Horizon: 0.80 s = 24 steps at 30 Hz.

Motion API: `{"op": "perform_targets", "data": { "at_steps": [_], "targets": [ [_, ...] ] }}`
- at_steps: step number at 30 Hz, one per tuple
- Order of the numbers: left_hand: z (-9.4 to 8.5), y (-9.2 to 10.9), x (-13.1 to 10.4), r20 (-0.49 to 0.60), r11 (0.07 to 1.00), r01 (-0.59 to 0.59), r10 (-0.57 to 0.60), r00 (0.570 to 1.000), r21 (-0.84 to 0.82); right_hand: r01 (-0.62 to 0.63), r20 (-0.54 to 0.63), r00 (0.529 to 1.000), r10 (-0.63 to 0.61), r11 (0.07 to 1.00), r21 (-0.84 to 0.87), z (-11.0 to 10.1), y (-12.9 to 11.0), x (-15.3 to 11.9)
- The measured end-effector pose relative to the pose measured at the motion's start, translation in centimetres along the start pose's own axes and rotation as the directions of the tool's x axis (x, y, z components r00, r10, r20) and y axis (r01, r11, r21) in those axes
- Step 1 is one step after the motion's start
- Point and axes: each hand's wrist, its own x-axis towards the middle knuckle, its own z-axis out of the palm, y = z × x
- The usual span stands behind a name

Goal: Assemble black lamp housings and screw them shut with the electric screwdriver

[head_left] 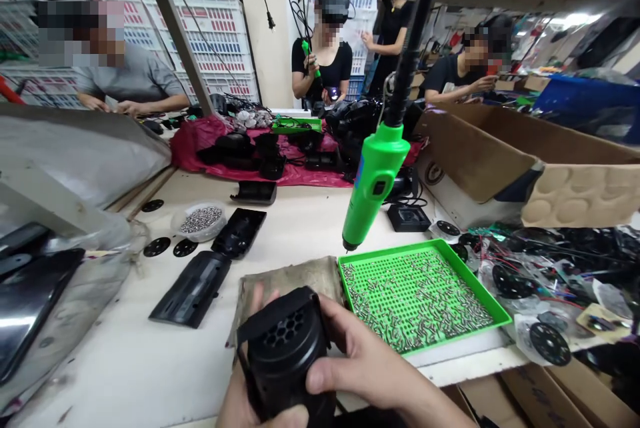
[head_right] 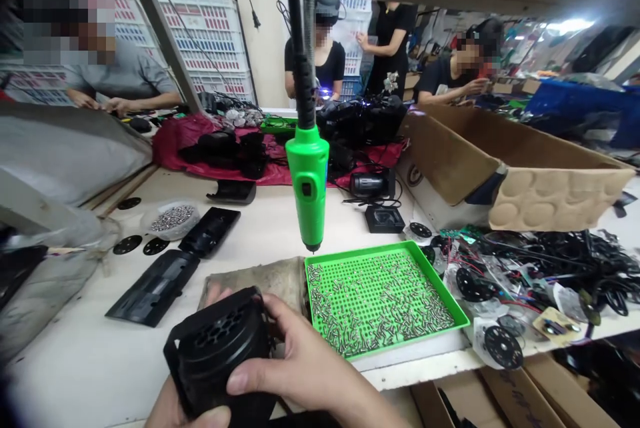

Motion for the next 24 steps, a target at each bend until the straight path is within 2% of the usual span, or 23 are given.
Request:
{"op": "perform_targets", "data": {
  "at_steps": [2,9,13,15,17,19,20,22,23,24],
  "targets": [
    [0.0,0.0,0.1,0.026,1.0,0.016,-0.016,1.0,-0.009,-0.006,-0.001,1.0,0.006,0.996,0.083,0.3,0.4,0.2],
    [0.4,1.0,-0.1,0.065,0.984,0.156,-0.151,0.986,-0.082,-0.009,-0.203,0.978,0.046,0.984,0.177,1.5,0.7,1.1],
    [0.3,1.2,0.4,0.101,0.981,0.158,-0.147,0.984,-0.109,-0.017,-0.193,0.98,0.054,0.982,0.188,1.4,0.4,1.9],
    [0.4,1.1,0.8,0.09,0.981,0.174,-0.166,0.982,-0.088,-0.042,-0.159,0.986,0.056,0.995,0.09,1.1,0.4,2.3],
    [0.4,0.9,1.4,0.066,0.978,0.185,-0.179,0.982,-0.092,-0.057,-0.189,0.982,0.026,0.986,-0.16,0.7,0.1,2.3],
    [0.2,0.8,2.1,0.028,0.972,0.186,-0.184,0.983,-0.142,-0.004,-0.3,0.944,-0.136,0.905,-0.426,0.3,-0.9,1.8],
    [0.0,0.8,2.4,0.0,0.966,0.19,-0.193,0.981,-0.176,0.051,-0.339,0.907,-0.25,0.864,-0.501,0.2,-1.6,1.3],
    [-0.8,0.7,3.0,-0.06,0.947,0.223,-0.242,0.968,-0.232,0.163,-0.36,0.847,-0.392,0.835,-0.526,0.2,-3.4,-0.1],
    [-1.2,0.6,3.2,-0.077,0.935,0.249,-0.275,0.958,-0.251,0.182,-0.336,0.857,-0.392,0.838,-0.514,0.2,-4.2,-0.9],
    [-1.7,0.3,3.4,-0.087,0.926,0.277,-0.308,0.948,-0.256,0.147,-0.298,0.888,-0.35,0.831,-0.536,0.2,-4.8,-1.9]
  ]
}}
